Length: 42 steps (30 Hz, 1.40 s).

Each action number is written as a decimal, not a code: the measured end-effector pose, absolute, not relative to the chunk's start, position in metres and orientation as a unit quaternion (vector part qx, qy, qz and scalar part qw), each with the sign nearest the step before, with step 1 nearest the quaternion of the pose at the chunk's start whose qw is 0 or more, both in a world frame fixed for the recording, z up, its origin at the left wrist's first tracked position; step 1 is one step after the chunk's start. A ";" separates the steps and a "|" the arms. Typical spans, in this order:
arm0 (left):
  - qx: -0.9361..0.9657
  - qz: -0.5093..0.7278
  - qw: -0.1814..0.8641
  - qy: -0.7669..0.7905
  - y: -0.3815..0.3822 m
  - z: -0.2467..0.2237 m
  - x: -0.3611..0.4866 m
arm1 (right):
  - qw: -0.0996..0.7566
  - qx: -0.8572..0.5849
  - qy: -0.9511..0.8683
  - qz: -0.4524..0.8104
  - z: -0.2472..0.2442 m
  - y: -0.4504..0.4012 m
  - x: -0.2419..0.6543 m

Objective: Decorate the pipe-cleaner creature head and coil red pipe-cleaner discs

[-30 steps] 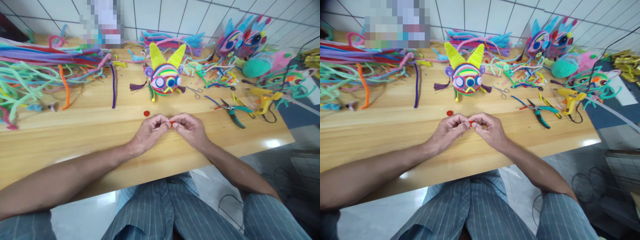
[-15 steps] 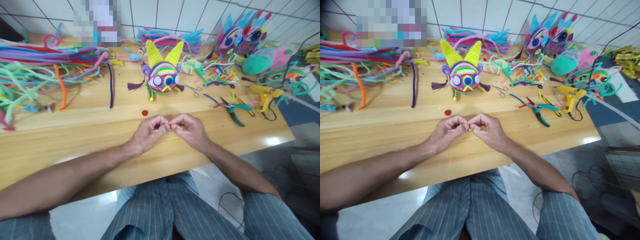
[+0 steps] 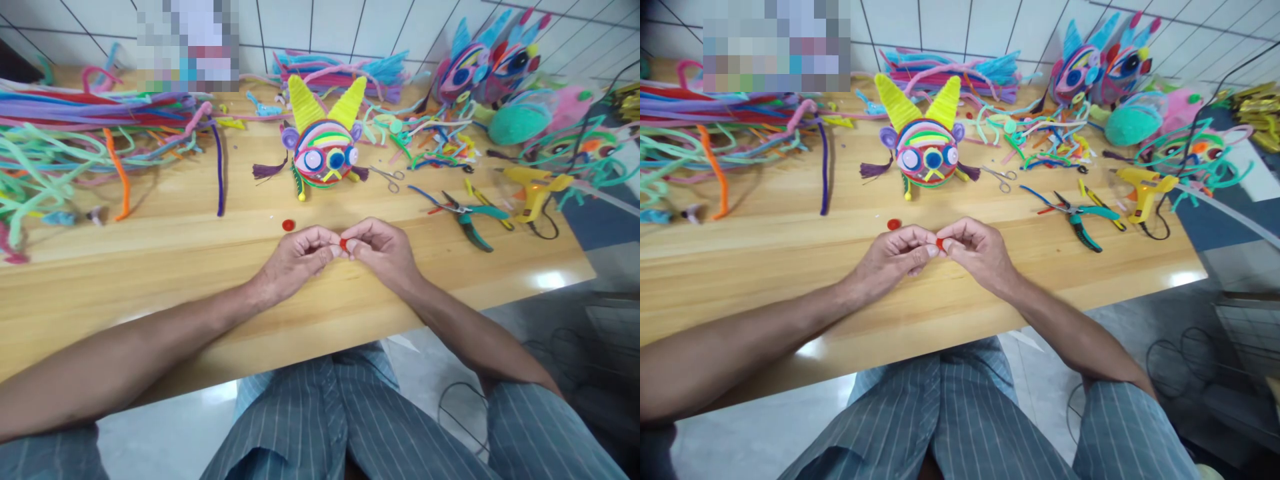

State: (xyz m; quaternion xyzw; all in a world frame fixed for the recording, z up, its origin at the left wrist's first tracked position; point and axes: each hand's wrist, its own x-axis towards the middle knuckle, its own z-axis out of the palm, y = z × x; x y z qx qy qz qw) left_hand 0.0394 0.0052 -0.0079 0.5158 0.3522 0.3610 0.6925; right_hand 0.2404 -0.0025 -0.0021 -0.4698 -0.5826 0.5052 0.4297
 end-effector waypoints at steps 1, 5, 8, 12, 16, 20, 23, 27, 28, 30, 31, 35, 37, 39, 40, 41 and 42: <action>0.515 0.358 0.694 0.354 0.006 -0.007 0.039 | 0.429 -0.470 -0.583 0.506 -0.002 -0.003 0.240; 0.515 0.354 0.698 0.350 0.007 -0.004 0.039 | 0.428 -0.462 -0.583 0.513 -0.002 -0.004 0.240; 0.518 0.353 0.697 0.347 0.007 -0.004 0.039 | 0.430 -0.457 -0.583 0.516 0.000 -0.005 0.239; 0.516 0.349 0.702 0.344 0.007 -0.004 0.039 | 0.437 -0.460 -0.577 0.514 0.000 -0.004 0.239; 0.508 0.349 0.707 0.346 0.007 -0.005 0.040 | 0.452 -0.460 -0.577 0.502 -0.001 -0.003 0.238; 0.502 0.357 0.695 0.370 0.006 -0.007 0.039 | 0.452 -0.457 -0.594 0.484 -0.004 -0.006 0.236; 0.500 0.364 0.687 0.380 0.006 -0.007 0.039 | 0.443 -0.453 -0.611 0.475 -0.005 -0.008 0.236; 0.470 0.400 0.678 0.400 0.005 -0.008 0.041 | 0.452 -0.447 -0.601 0.485 -0.007 -0.008 0.239; 0.462 0.408 0.674 0.406 0.005 -0.008 0.042 | 0.456 -0.446 -0.595 0.488 -0.008 -0.007 0.239; 0.453 0.419 0.667 0.417 0.003 -0.009 0.043 | 0.464 -0.444 -0.586 0.494 -0.009 -0.005 0.239; 0.453 0.421 0.663 0.421 0.003 -0.009 0.044 | 0.466 -0.444 -0.583 0.496 -0.010 -0.005 0.239; 0.472 0.415 0.653 0.423 0.001 -0.008 0.044 | 0.467 -0.460 -0.576 0.488 -0.010 -0.003 0.235; 0.495 0.411 0.644 0.414 0.001 -0.006 0.043 | 0.464 -0.466 -0.576 0.485 -0.008 -0.003 0.235; 0.518 0.412 0.630 0.405 0.001 -0.005 0.042 | 0.462 -0.464 -0.579 0.485 -0.007 -0.003 0.235; 0.528 0.412 0.625 0.401 0.001 -0.005 0.042 | 0.462 -0.461 -0.582 0.485 -0.006 -0.003 0.235; 0.536 0.411 0.621 0.399 0.001 -0.005 0.043 | 0.462 -0.458 -0.585 0.484 -0.005 -0.003 0.235; 0.540 0.410 0.618 0.397 0.001 -0.005 0.043 | 0.461 -0.456 -0.587 0.484 -0.005 -0.003 0.235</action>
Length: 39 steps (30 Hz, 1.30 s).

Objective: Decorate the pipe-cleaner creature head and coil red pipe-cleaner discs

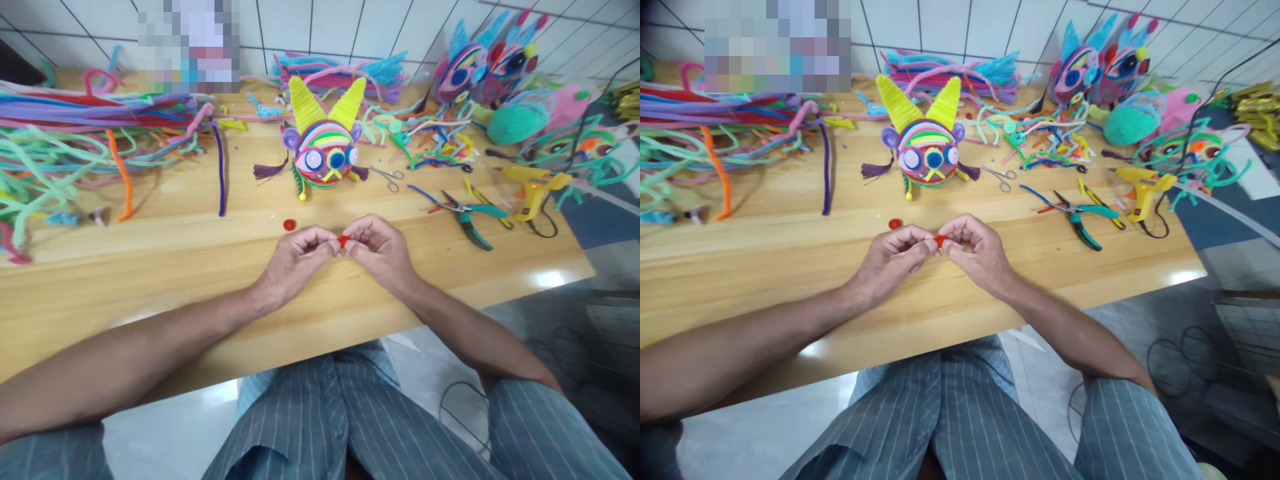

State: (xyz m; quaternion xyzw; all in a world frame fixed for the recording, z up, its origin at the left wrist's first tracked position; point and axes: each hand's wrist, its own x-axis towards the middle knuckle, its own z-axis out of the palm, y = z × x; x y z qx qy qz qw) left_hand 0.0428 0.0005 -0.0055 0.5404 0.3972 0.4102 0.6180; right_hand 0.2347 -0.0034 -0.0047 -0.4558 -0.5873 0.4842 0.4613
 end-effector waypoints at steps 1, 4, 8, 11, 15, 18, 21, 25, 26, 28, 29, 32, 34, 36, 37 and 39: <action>0.542 0.411 0.617 0.396 0.001 -0.006 0.043 | 0.460 -0.454 -0.590 0.484 -0.004 -0.003 0.235; 0.539 0.419 0.620 0.385 0.001 -0.009 0.043 | 0.453 -0.458 -0.596 0.480 -0.003 -0.004 0.234; 0.544 0.417 0.618 0.385 0.000 -0.010 0.042 | 0.441 -0.458 -0.609 0.474 -0.004 -0.005 0.233; 0.553 0.412 0.609 0.391 0.000 -0.009 0.042 | 0.438 -0.451 -0.617 0.474 -0.006 -0.006 0.233; 0.552 0.404 0.621 0.383 -0.002 -0.007 0.042 | 0.444 -0.431 -0.633 0.466 -0.006 -0.008 0.234; 0.543 0.393 0.646 0.365 -0.003 -0.005 0.041 | 0.452 -0.418 -0.646 0.451 -0.005 -0.011 0.235; 0.545 0.384 0.652 0.362 -0.002 -0.004 0.040 | 0.450 -0.416 -0.645 0.457 -0.004 -0.011 0.236; 0.542 0.382 0.652 0.367 -0.001 -0.008 0.040 | 0.433 -0.435 -0.614 0.496 -0.003 -0.008 0.236; 0.537 0.379 0.658 0.367 0.000 -0.009 0.040 | 0.431 -0.440 -0.603 0.507 -0.003 -0.006 0.237; 0.527 0.367 0.672 0.369 0.000 -0.008 0.040 | 0.428 -0.446 -0.586 0.524 -0.003 -0.003 0.238; 0.525 0.362 0.676 0.370 0.000 -0.008 0.040 | 0.428 -0.446 -0.582 0.529 -0.004 -0.002 0.238; 0.534 0.357 0.666 0.379 0.001 -0.004 0.040 | 0.423 -0.440 -0.588 0.531 -0.005 -0.001 0.238; 0.546 0.356 0.652 0.387 0.001 -0.002 0.040 | 0.420 -0.433 -0.604 0.521 -0.006 -0.003 0.238; 0.554 0.354 0.641 0.395 0.001 -0.001 0.040 | 0.416 -0.429 -0.622 0.506 -0.006 -0.005 0.236; 0.555 0.354 0.639 0.397 0.001 -0.002 0.040 | 0.415 -0.429 -0.628 0.500 -0.006 -0.006 0.236; 0.545 0.356 0.645 0.399 0.001 -0.003 0.041 | 0.411 -0.431 -0.630 0.498 -0.004 -0.006 0.235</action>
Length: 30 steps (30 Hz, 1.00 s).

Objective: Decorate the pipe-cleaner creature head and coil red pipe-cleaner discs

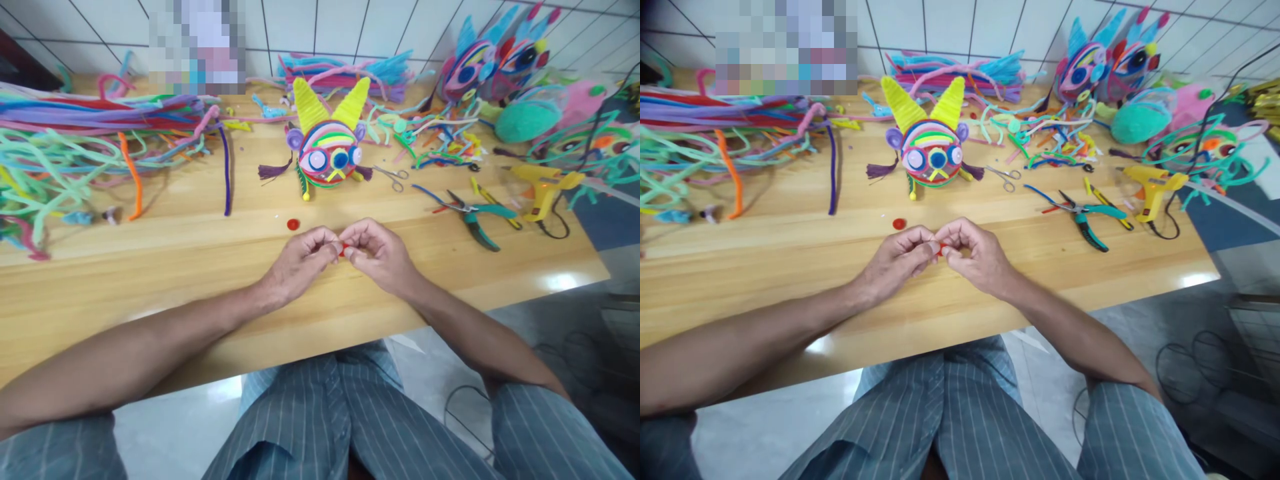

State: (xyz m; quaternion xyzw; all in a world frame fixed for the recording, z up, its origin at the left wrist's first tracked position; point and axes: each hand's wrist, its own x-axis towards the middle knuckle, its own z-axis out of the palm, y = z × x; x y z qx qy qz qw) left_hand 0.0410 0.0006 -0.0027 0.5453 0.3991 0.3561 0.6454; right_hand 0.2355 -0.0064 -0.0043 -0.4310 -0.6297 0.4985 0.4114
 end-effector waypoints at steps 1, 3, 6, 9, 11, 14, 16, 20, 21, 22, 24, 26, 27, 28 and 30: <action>0.536 0.357 0.652 0.400 0.000 -0.003 0.041 | 0.411 -0.431 -0.625 0.505 -0.004 -0.006 0.236; 0.519 0.358 0.667 0.397 0.000 -0.004 0.041 | 0.415 -0.429 -0.607 0.525 -0.003 -0.003 0.237; 0.511 0.357 0.679 0.388 0.001 -0.004 0.041 | 0.428 -0.436 -0.569 0.551 -0.004 0.002 0.239; 0.526 0.351 0.675 0.380 0.002 -0.005 0.040 | 0.437 -0.447 -0.538 0.566 -0.007 0.006 0.240; 0.543 0.351 0.668 0.368 0.003 -0.005 0.039 | 0.437 -0.451 -0.531 0.570 -0.007 0.006 0.240; 0.557 0.358 0.661 0.353 0.003 -0.007 0.038 | 0.430 -0.453 -0.537 0.567 -0.005 0.005 0.239; 0.560 0.362 0.657 0.351 0.003 -0.007 0.038 | 0.427 -0.448 -0.548 0.563 -0.003 0.004 0.238; 0.564 0.366 0.650 0.354 0.003 -0.006 0.038 | 0.424 -0.445 -0.565 0.550 -0.001 0.004 0.239; 0.564 0.367 0.648 0.357 0.003 -0.005 0.038 | 0.423 -0.449 -0.567 0.546 -0.002 0.004 0.239; 0.563 0.368 0.646 0.361 0.003 -0.004 0.039 | 0.423 -0.451 -0.568 0.543 -0.002 0.004 0.239; 0.565 0.362 0.641 0.374 0.003 -0.003 0.038 | 0.423 -0.452 -0.574 0.536 -0.003 0.003 0.239; 0.569 0.352 0.636 0.384 0.002 -0.003 0.038 | 0.421 -0.449 -0.584 0.529 -0.005 0.002 0.238; 0.569 0.349 0.636 0.387 0.002 -0.004 0.038 | 0.420 -0.449 -0.589 0.525 -0.006 0.002 0.238; 0.565 0.350 0.638 0.388 0.002 -0.004 0.039 | 0.420 -0.448 -0.592 0.522 -0.007 0.002 0.238; 0.547 0.369 0.639 0.395 0.001 -0.005 0.039 | 0.425 -0.450 -0.591 0.517 -0.010 0.003 0.239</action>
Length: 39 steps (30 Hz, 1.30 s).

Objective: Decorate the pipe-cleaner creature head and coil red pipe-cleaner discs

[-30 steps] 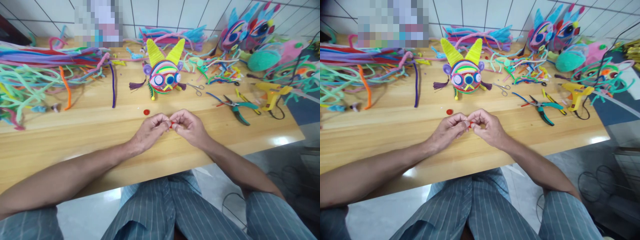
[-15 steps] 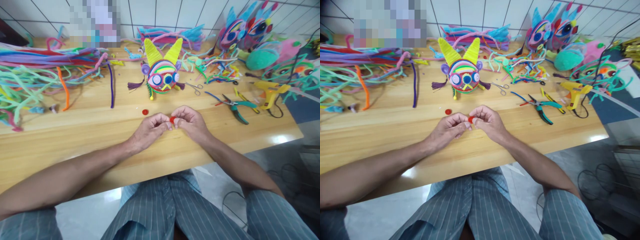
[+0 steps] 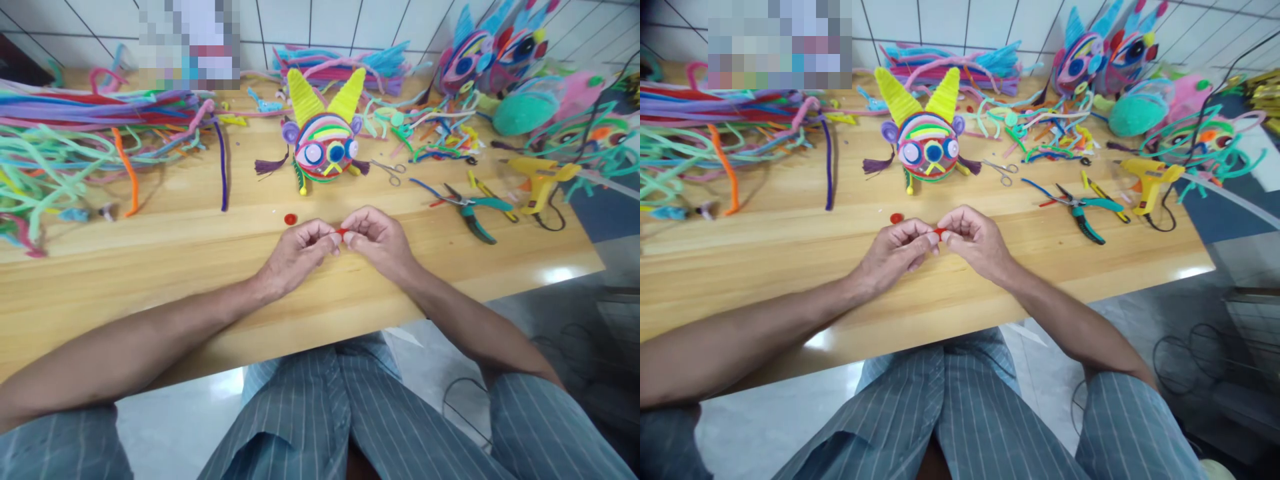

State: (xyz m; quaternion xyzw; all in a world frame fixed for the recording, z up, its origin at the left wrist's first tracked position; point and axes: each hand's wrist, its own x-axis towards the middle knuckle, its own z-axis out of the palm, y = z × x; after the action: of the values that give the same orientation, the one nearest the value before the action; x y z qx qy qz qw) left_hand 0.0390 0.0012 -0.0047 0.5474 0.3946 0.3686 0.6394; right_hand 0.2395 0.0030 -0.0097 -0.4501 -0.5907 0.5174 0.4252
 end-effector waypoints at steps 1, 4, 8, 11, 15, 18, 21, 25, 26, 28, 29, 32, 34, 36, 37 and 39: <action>0.536 0.384 0.636 0.401 0.001 -0.004 0.039 | 0.429 -0.451 -0.588 0.516 -0.011 0.005 0.240; 0.510 0.443 0.605 0.421 0.004 0.004 0.039 | 0.426 -0.455 -0.611 0.488 -0.015 0.012 0.243; 0.503 0.491 0.573 0.423 0.010 0.017 0.037 | 0.359 -0.463 -0.755 0.296 -0.011 0.016 0.252; 0.523 0.478 0.565 0.422 0.012 0.025 0.033 | 0.292 -0.450 -0.824 0.183 -0.004 0.005 0.260; 0.555 0.440 0.551 0.441 0.008 0.033 0.020 | 0.186 -0.401 -0.887 0.136 0.001 -0.022 0.267; 0.561 0.427 0.536 0.464 0.002 0.034 0.006 | 0.145 -0.400 -0.899 0.100 0.000 -0.034 0.267; 0.557 0.418 0.522 0.493 -0.003 0.029 -0.005 | 0.129 -0.401 -0.903 0.081 0.000 -0.033 0.262; 0.560 0.391 0.521 0.512 -0.008 0.020 -0.010 | 0.094 -0.396 -0.911 0.071 0.004 -0.020 0.252; 0.566 0.382 0.521 0.513 -0.010 0.018 -0.009 | 0.093 -0.399 -0.909 0.076 0.005 -0.016 0.250; 0.586 0.367 0.516 0.505 -0.013 0.017 -0.009 | 0.116 -0.412 -0.899 0.097 0.008 -0.009 0.249; 0.599 0.361 0.512 0.498 -0.014 0.016 -0.009 | 0.141 -0.421 -0.889 0.113 0.010 -0.005 0.249; 0.637 0.345 0.500 0.475 -0.016 0.016 -0.010 | 0.247 -0.441 -0.845 0.172 0.014 0.001 0.257; 0.654 0.331 0.495 0.467 -0.015 0.014 -0.012 | 0.306 -0.455 -0.806 0.224 0.016 0.002 0.264; 0.671 0.314 0.487 0.462 -0.015 0.011 -0.014 | 0.336 -0.474 -0.768 0.270 0.016 0.002 0.269; 0.682 0.307 0.479 0.459 -0.014 0.010 -0.013 | 0.343 -0.484 -0.752 0.288 0.015 0.002 0.271; 0.715 0.294 0.451 0.445 -0.014 0.007 -0.009 | 0.345 -0.496 -0.736 0.306 0.015 0.001 0.274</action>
State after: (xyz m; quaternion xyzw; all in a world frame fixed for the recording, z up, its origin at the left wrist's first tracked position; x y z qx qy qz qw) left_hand -0.0093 -0.0144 0.0067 0.7154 0.4455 0.2940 0.4509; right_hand 0.2736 0.0007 0.0149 -0.4962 -0.7355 0.3057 0.3454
